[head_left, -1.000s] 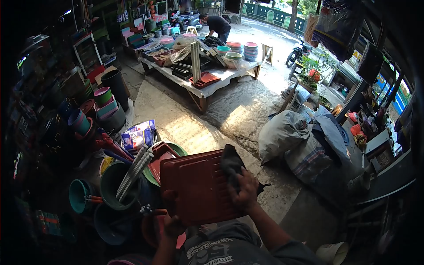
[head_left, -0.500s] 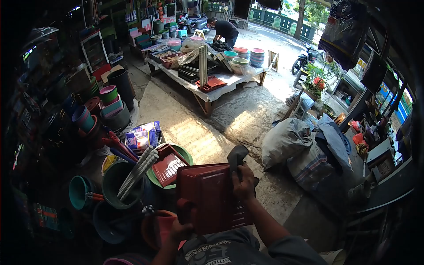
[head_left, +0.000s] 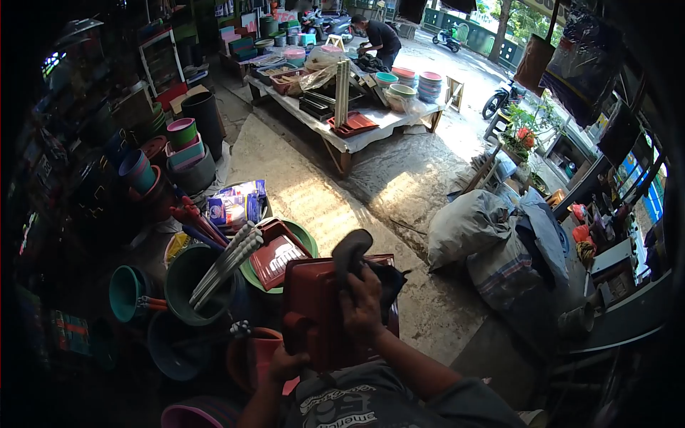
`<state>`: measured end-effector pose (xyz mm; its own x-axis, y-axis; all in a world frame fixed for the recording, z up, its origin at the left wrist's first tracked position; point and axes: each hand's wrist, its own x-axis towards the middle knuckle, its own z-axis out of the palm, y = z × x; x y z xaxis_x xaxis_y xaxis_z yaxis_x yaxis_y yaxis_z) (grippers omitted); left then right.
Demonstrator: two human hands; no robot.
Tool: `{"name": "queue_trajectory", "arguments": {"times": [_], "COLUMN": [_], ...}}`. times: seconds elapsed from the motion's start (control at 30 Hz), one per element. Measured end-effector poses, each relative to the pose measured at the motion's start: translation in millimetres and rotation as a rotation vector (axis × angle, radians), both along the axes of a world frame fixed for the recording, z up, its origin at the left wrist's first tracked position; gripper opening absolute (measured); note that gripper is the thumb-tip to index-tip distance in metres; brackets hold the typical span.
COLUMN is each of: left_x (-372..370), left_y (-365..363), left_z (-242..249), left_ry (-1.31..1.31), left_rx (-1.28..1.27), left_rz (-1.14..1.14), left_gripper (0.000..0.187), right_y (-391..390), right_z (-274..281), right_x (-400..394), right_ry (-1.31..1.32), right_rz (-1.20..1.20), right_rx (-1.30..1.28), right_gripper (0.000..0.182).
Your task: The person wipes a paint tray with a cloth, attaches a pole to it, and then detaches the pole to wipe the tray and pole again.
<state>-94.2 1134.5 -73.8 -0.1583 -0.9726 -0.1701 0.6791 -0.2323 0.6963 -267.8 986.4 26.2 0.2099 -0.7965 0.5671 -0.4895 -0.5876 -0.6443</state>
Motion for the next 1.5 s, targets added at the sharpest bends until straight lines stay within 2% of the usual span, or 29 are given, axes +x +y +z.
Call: {"name": "queue_trajectory", "arguments": {"times": [0.03, 0.1, 0.13, 0.27, 0.33, 0.37, 0.43, 0.47, 0.53, 0.57, 0.63, 0.67, 0.73, 0.77, 0.83, 0.97, 1.1, 1.2, 1.27, 1.33, 1.37, 1.47, 1.5], "left_x": [3, 4, 4, 14, 23, 28, 40, 46, 53, 56, 65, 67, 64, 64, 65, 47, 27, 18, 14, 19, 24, 37, 39], "left_y": [-3, -7, -7, 4, 17, 24, 33, 35, 38, 41, 39, 39, 30, 24, 12, -4, -29, -48, -66, -88, -98, -124, -129], "left_z": [0, 13, 22, 30, 24, 15, -1, -4, -2, -6, -9, -8, 18, 30, 45, -3, -38, -50, -42, -3, 7, 18, 18], "left_ry": [0.025, 0.104, 0.179, 0.194, 0.175, 0.179, 0.108, 0.106, 0.006, 0.007, -0.261, -0.262, -0.341, -0.335, -0.482, -0.537, -0.740, -0.802, -0.787, -1.003, -0.990, -0.961, -0.965], "left_rx": [0.046, 0.005, -0.045, -0.071, -0.058, -0.053, -0.019, -0.019, -0.055, -0.049, 0.141, 0.141, 0.268, 0.275, 0.392, 0.446, 0.633, 0.772, 0.866, 0.895, 0.919, 0.975, 0.984], "left_rz": [-0.004, 0.048, 0.096, 0.210, 0.354, 0.372, 0.419, 0.450, 0.468, 0.493, 0.439, 0.452, 0.342, 0.366, 0.220, 0.328, 0.446, 0.468, 0.450, 0.393, 0.389, 0.298, 0.278], "left_gripper": [0.080, 0.081, 0.082, 0.085, 0.089, 0.089, 0.093, 0.093, 0.084, 0.084, 0.070, 0.070, 0.055, 0.055, 0.046, 0.042, 0.046, 0.047, 0.048, 0.047, 0.047, 0.047, 0.046], "right_y": [6, 10, 7, -34, -60, -76, -85, -87, -86, -89, -94, -98, -111, -117, -134, -168, -201, -218, -229, -233, -236, -241, -242], "right_z": [7, 15, 7, -60, -124, -169, -174, -178, -182, -182, -173, -170, -176, -181, -200, -234, -292, -304, -338, -372, -381, -346, -352], "right_x": [6, 19, 21, 10, -8, -22, -35, -34, -28, -22, -3, 7, 25, 34, 54, 109, 164, 203, 221, 223, 228, 236, 237], "right_ry": [0.007, 0.045, 0.044, 0.098, 0.110, -0.173, -0.564, -0.544, -0.662, -0.622, -0.544, -0.479, -0.453, -0.432, -0.385, -0.396, -0.326, -0.262, -0.261, -0.127, -0.097, -0.030, -0.042], "right_rz": [0.007, 0.282, 0.291, 0.133, -0.024, -0.001, -0.125, -0.100, -0.136, -0.141, -0.136, -0.145, -0.110, -0.088, -0.042, 0.079, 0.171, 0.233, 0.242, 0.284, 0.288, 0.356, 0.357], "right_rx": [0.010, -0.199, -0.192, 0.020, 0.266, 0.875, 1.417, 1.426, 1.378, 1.359, 1.352, 1.334, 1.340, 1.348, 1.350, 1.397, 1.376, 1.411, 1.449, 1.418, 1.421, 1.580, 1.596], "right_gripper": [0.031, 0.033, 0.033, 0.028, 0.025, 0.025, 0.026, 0.026, 0.028, 0.030, 0.030, 0.031, 0.032, 0.033, 0.033, 0.032, 0.031, 0.030, 0.028, 0.030, 0.031, 0.031, 0.031]}}
